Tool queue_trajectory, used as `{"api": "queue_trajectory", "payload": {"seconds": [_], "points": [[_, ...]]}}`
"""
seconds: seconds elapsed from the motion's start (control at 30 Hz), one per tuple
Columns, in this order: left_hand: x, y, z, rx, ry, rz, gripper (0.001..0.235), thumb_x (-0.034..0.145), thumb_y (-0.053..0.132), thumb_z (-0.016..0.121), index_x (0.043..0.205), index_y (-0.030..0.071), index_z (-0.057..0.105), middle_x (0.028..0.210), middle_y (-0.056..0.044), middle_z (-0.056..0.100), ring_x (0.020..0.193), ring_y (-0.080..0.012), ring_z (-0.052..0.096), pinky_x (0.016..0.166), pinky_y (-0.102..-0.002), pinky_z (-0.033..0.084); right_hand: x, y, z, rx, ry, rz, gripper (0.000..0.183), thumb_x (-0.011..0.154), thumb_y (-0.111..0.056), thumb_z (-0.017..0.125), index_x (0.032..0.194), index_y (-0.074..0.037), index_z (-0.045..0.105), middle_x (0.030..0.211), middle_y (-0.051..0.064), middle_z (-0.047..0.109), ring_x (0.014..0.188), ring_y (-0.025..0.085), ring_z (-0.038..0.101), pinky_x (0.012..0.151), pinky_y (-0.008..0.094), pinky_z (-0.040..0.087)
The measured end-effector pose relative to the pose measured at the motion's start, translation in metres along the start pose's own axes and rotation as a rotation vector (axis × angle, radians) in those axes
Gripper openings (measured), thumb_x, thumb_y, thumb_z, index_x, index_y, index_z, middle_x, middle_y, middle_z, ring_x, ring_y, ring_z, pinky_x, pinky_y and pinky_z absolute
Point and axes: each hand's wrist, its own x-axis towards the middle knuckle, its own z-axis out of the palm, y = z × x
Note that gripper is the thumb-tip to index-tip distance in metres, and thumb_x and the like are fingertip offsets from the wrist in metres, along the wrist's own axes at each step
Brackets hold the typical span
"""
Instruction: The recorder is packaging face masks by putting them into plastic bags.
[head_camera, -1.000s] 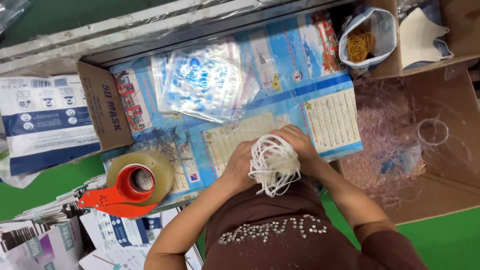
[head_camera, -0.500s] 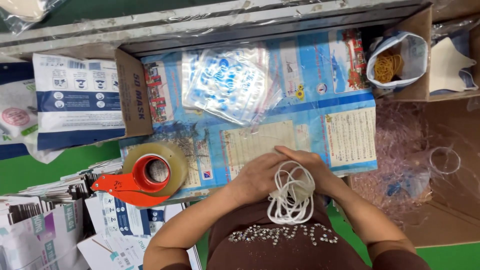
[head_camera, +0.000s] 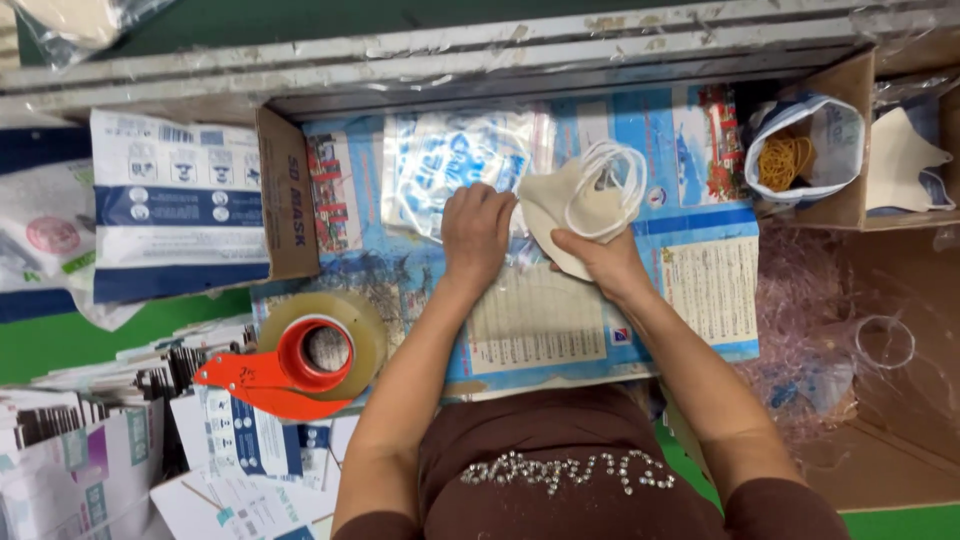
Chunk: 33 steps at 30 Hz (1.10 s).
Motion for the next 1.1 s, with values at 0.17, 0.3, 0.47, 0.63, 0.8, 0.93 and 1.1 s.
{"api": "queue_trajectory", "payload": {"seconds": [0.17, 0.3, 0.47, 0.63, 0.8, 0.93, 1.1], "points": [[0.015, 0.016, -0.024, -0.076, 0.111, -0.056, 0.004, 0.096, 0.007, 0.071, 0.098, 0.004, 0.069, 0.092, -0.010, 0.062, 0.087, -0.0285, 0.060, 0.077, -0.040, 0.048, -0.004, -0.006, -0.003, -0.042, -0.015, -0.018, 0.052, 0.084, -0.004, 0.076, 0.131, 0.008, 0.055, 0.113, 0.021, 0.071, 0.088, 0.027, 0.076, 0.065, 0.038, 0.065], [0.025, 0.052, -0.071, -0.267, 0.163, -0.114, 0.006, 0.100, 0.007, 0.069, 0.102, 0.002, 0.069, 0.095, -0.010, 0.064, 0.082, -0.0227, 0.062, 0.071, -0.033, 0.051, -0.024, 0.008, -0.019, -0.115, -0.084, -0.072, 0.052, 0.094, -0.019, 0.071, 0.138, 0.004, 0.055, 0.121, 0.017, 0.071, 0.102, 0.023, 0.073, 0.080, 0.036, 0.063], [0.003, 0.055, -0.082, -0.440, -0.035, -0.106, 0.007, 0.101, 0.011, 0.069, 0.104, 0.005, 0.072, 0.100, -0.006, 0.069, 0.086, -0.0165, 0.064, 0.073, -0.029, 0.054, -0.051, 0.027, -0.026, -0.216, -0.070, -0.052, 0.049, 0.101, -0.022, 0.063, 0.143, 0.000, 0.053, 0.125, 0.017, 0.069, 0.108, 0.024, 0.070, 0.088, 0.037, 0.058], [-0.017, 0.068, -0.087, -0.683, -0.372, -0.162, 0.012, 0.100, 0.017, 0.072, 0.107, 0.007, 0.076, 0.102, -0.006, 0.071, 0.090, -0.0159, 0.067, 0.077, -0.029, 0.056, -0.058, 0.053, -0.015, 0.406, -0.049, -0.198, 0.042, 0.101, -0.008, 0.071, 0.138, 0.006, 0.057, 0.122, 0.013, 0.068, 0.104, 0.021, 0.070, 0.088, 0.038, 0.060], [0.002, 0.093, -0.119, -0.402, -0.232, 0.059, 0.030, 0.090, 0.028, 0.081, 0.108, 0.005, 0.074, 0.104, -0.011, 0.070, 0.094, -0.0213, 0.068, 0.079, -0.033, 0.055, -0.092, 0.029, -0.031, -0.883, 0.063, -1.040, 0.021, 0.094, -0.016, 0.080, 0.113, -0.015, 0.071, 0.107, 0.004, 0.074, 0.099, 0.016, 0.072, 0.092, 0.031, 0.058], [0.010, 0.099, -0.113, -0.378, -0.655, 0.051, 0.032, 0.085, 0.034, 0.085, 0.102, 0.009, 0.076, 0.095, -0.007, 0.075, 0.081, -0.0199, 0.071, 0.070, -0.034, 0.056, -0.101, 0.017, -0.039, -0.265, -0.410, -0.706, 0.029, 0.095, -0.012, 0.074, 0.124, -0.010, 0.071, 0.112, 0.008, 0.076, 0.100, 0.022, 0.075, 0.091, 0.032, 0.060], [-0.001, 0.127, -0.093, -0.585, -0.661, 0.333, 0.024, 0.083, 0.027, 0.083, 0.096, 0.009, 0.074, 0.097, -0.007, 0.076, 0.090, -0.0248, 0.075, 0.078, -0.037, 0.059, -0.109, 0.040, -0.052, -0.684, -0.512, -0.301, 0.057, 0.082, -0.018, 0.080, 0.131, -0.002, 0.056, 0.131, 0.014, 0.059, 0.122, 0.026, 0.057, 0.102, 0.038, 0.047]]}}
